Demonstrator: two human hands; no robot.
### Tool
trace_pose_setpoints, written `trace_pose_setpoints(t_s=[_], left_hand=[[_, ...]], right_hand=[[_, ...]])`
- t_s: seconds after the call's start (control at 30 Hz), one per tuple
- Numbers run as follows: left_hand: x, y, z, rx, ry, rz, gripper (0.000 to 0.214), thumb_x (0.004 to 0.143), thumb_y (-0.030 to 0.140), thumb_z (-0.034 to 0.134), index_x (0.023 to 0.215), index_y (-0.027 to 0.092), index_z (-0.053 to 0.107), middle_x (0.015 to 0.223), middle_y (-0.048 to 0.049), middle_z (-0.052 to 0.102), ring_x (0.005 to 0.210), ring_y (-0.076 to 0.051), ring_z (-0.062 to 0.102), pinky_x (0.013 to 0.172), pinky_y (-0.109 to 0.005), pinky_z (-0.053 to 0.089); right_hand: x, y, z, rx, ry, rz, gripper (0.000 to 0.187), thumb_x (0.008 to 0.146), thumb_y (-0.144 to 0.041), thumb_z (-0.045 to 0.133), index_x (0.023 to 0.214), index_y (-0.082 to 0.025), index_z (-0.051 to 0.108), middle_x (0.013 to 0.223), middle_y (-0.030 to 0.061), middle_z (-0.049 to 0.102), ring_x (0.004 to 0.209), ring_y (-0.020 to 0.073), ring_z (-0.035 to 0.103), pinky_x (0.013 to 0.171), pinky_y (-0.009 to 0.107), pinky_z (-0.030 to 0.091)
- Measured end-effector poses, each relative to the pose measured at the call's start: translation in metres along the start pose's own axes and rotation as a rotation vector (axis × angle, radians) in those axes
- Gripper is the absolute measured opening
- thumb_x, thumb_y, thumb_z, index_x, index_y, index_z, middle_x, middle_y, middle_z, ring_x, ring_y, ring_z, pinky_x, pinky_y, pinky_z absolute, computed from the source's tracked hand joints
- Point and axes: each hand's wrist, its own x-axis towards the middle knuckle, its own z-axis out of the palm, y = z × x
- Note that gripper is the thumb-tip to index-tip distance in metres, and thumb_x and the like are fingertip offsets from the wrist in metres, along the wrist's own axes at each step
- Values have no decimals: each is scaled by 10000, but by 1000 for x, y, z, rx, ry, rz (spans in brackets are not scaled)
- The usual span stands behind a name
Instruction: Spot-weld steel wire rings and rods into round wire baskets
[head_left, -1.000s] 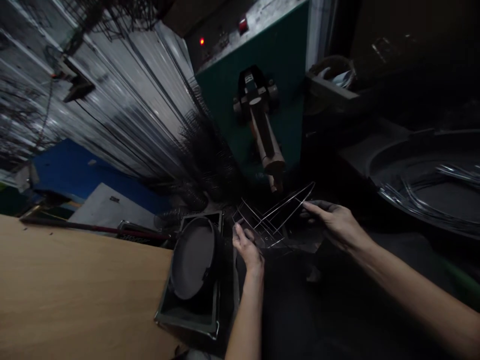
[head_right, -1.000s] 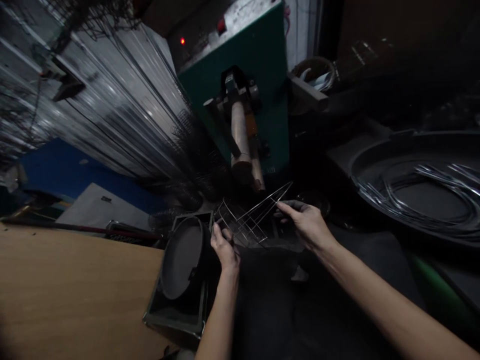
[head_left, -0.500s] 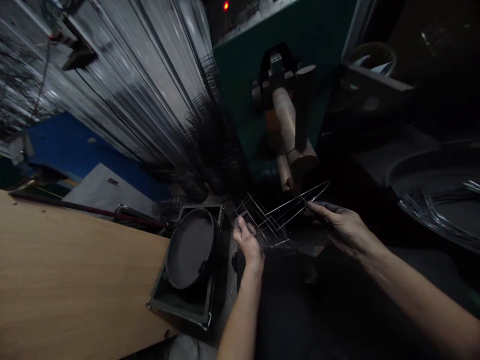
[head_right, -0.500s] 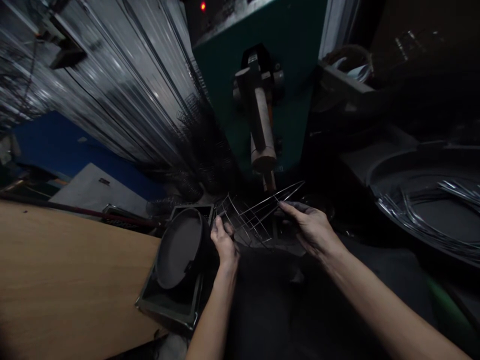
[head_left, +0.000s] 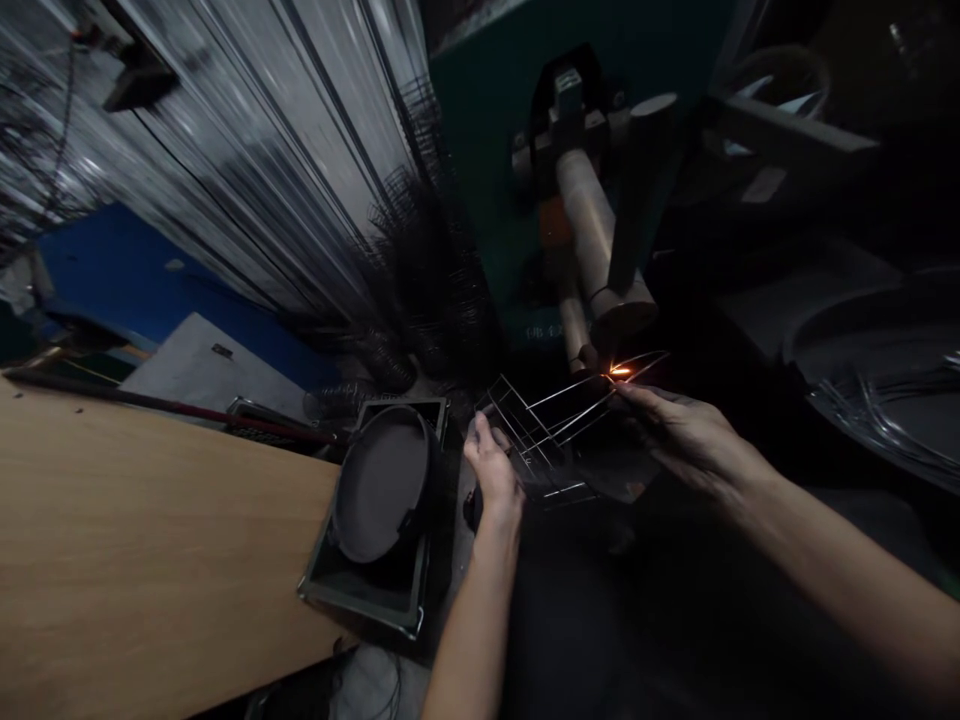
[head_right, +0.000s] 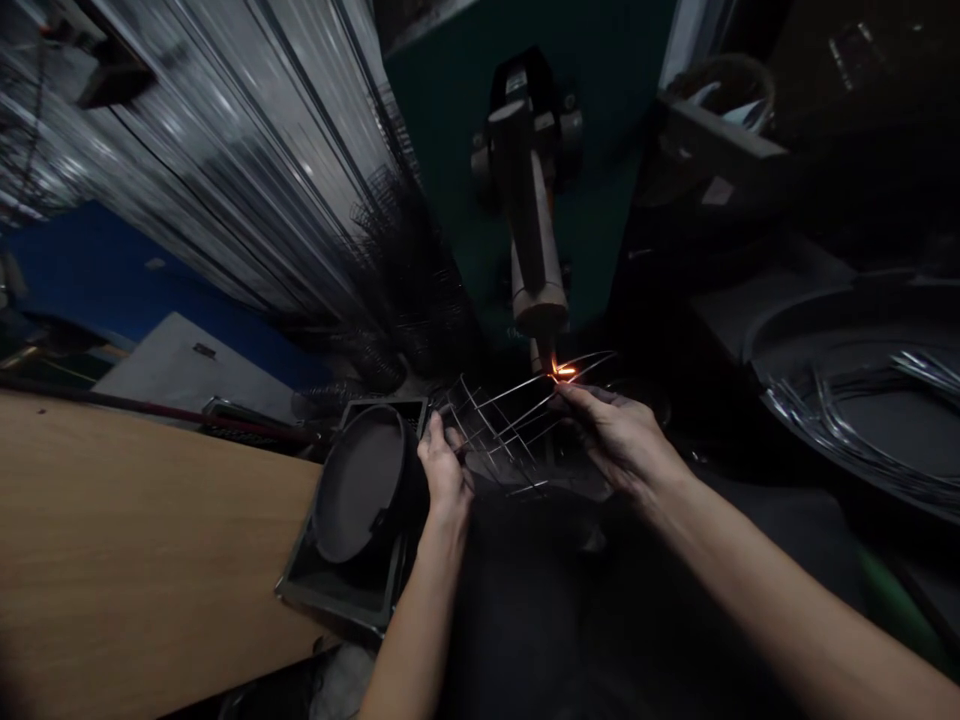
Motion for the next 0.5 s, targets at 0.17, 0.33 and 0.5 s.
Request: trace_pose_setpoints(t_s=[0.17,0.33,0.5], left_hand=[[-7,5,5,-67,54,-67,369,722,484,689,766,162,513,520,114,262,417,-23,255,437,-168,220],[-3,6,8,-78,20,-20,363,718,484,676,778,159,525,480,128,222,396,-26,206,418,-175,172],[8,3,10,-77,19,21,341,731,467,660,741,162,507,478,125,239,401,-25,214,427,-177,175]], right_hand=[[-6,2,-6,1,-12,3,89,820,-79,646,757,-119,695,842,67,700,717,104,650,511,81,498],[-10,5,-26,-13,60,23,88,821,-85,649,760,-123,700,926,65,697,739,95,646,538,85,505],[-10,3,-34,-6,79,7,89,809,-80,646,756,-131,696,955,56,690,725,82,639,551,91,501]])
